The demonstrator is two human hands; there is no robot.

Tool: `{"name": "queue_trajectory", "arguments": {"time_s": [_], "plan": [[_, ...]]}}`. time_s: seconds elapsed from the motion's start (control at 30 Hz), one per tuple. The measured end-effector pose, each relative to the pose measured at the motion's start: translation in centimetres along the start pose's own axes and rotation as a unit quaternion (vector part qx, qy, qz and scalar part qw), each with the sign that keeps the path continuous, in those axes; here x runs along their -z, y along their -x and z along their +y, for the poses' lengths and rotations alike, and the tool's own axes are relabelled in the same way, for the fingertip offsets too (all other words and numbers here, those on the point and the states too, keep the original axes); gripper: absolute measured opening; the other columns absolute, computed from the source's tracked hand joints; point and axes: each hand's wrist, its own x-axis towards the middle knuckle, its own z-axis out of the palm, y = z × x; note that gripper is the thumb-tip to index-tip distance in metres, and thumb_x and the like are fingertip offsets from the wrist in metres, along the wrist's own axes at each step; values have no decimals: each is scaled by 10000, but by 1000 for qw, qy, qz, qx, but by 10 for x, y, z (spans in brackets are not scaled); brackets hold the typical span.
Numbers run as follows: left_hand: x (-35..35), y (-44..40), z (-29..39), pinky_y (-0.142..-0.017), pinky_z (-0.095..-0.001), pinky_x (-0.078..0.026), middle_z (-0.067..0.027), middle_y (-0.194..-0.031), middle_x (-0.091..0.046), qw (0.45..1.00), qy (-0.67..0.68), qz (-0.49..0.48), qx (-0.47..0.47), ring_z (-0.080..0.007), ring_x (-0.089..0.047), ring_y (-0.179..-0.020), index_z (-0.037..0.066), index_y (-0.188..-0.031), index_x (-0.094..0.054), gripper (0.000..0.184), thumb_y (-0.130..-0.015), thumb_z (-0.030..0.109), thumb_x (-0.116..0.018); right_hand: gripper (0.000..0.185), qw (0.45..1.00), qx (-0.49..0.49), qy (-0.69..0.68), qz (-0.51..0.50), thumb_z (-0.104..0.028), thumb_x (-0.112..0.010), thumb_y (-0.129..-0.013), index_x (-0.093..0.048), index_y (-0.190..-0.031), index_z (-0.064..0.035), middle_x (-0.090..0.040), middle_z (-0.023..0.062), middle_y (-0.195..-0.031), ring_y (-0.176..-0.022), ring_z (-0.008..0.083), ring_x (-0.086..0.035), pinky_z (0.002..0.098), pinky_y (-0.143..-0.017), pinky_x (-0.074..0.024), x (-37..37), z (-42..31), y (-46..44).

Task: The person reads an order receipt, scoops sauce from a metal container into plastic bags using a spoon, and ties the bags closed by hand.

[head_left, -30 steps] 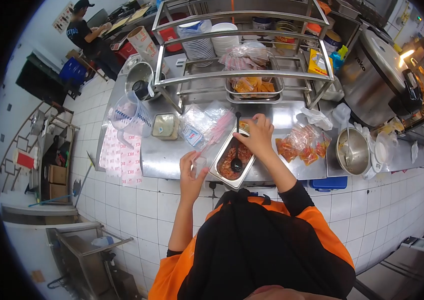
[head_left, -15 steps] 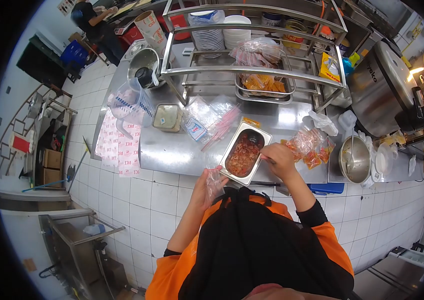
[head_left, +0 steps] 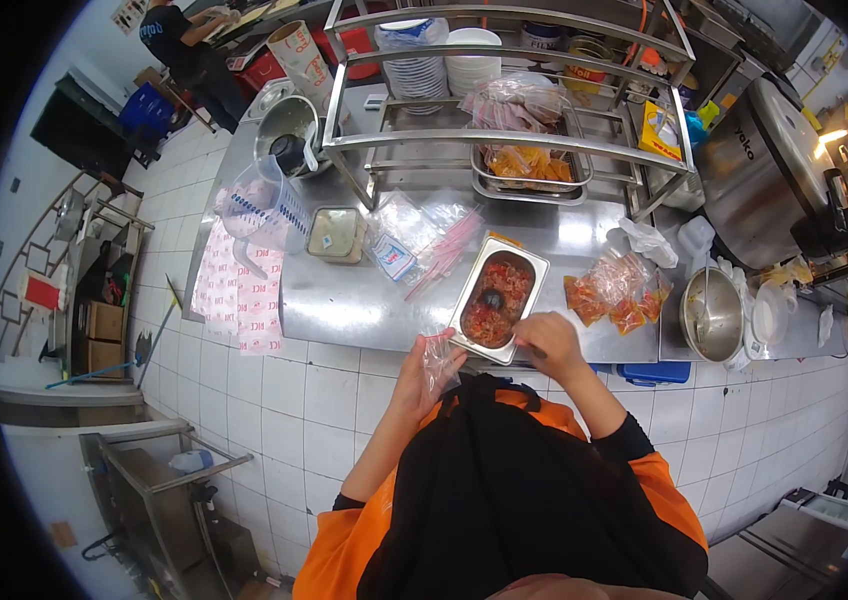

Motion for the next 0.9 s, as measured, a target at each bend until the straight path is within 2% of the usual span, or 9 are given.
{"name": "queue_trajectory", "arguments": {"time_s": [0.1,0.23,0.33,0.37,0.5,0.67,0.73,0.83,0.9], "plan": [[4,-2,-1,-1035,-410,-432,-134,-1317,-495,1000,4,-11,2,-289,-528,-1166,-45,-1277,-430,537,-989,407,-440,100,994,-20,-102,-41,-43,-652,-750,-625,-840,-77,-645,64,-803,-743,257,-623,350,-657,-474,-11,-22,11],[-1,2,-1,-1051,-420,-388,-135,-1302,-495,1000,-17,-10,-8,-299,-509,-1182,-38,-1296,-418,593,-974,460,-439,71,984,-121,-129,32,-76,-592,-850,-622,-794,-44,-639,84,-782,-730,239,-630,308,-664,-479,-10,-24,28],[-1,2,-4,-1044,-412,-397,-131,-1308,-498,1000,-11,-9,-8,-282,-526,-1157,-32,-1286,-430,563,-976,439,-450,180,919,-321,-201,111,-100,-541,-923,-620,-788,-12,-647,82,-772,-675,170,-616,259,-658,-465,-15,-27,33],[-1,2,-4,-1036,-405,-412,-129,-1314,-500,1000,-4,-10,-8,-271,-539,-1141,-30,-1275,-440,535,-981,416,-457,263,881,-352,-265,173,-147,-470,-984,-605,-820,7,-653,79,-758,-648,122,-603,242,-624,-452,-19,-28,28],[-3,4,-2,-1033,-405,-414,-127,-1320,-495,1000,-15,-14,-7,-267,-539,-1136,-32,-1277,-438,536,-981,414,-458,313,795,-464,-306,245,-267,-449,-1006,-560,-897,4,-658,132,-712,-638,134,-609,249,-607,-457,-22,-5,33],[-5,5,-2,-1038,-443,-392,-127,-1329,-468,999,-38,-24,-2,-307,-494,-1188,-23,-1321,-395,618,-967,481,-440,324,747,-489,-350,284,-277,-458,-1003,-561,-900,11,-659,141,-714,-618,156,-618,255,-595,-484,-27,14,38],[-8,7,-3,-1040,-446,-394,-129,-1332,-466,999,-33,-17,-5,-309,-491,-1192,-26,-1325,-390,627,-966,485,-438,308,744,-492,-350,287,-270,-466,-1001,-559,-907,7,-661,138,-737,-623,152,-622,252,-607,-488,-24,15,35],[-7,6,-4,-1047,-451,-390,-131,-1333,-467,999,-39,-9,-7,-313,-489,-1194,-29,-1331,-384,645,-961,496,-439,213,841,-401,-277,235,-147,-500,-973,-585,-876,22,-671,106,-795,-634,175,-631,279,-615,-503,-21,11,33],[-8,6,-5,-1052,-452,-383,-133,-1330,-470,999,-44,-5,-7,-315,-489,-1194,-33,-1333,-382,659,-957,505,-441,135,941,-248,-169,153,-92,-545,-925,-599,-860,13,-657,98,-802,-668,215,-631,305,-628,-501,-5,11,28]]}}
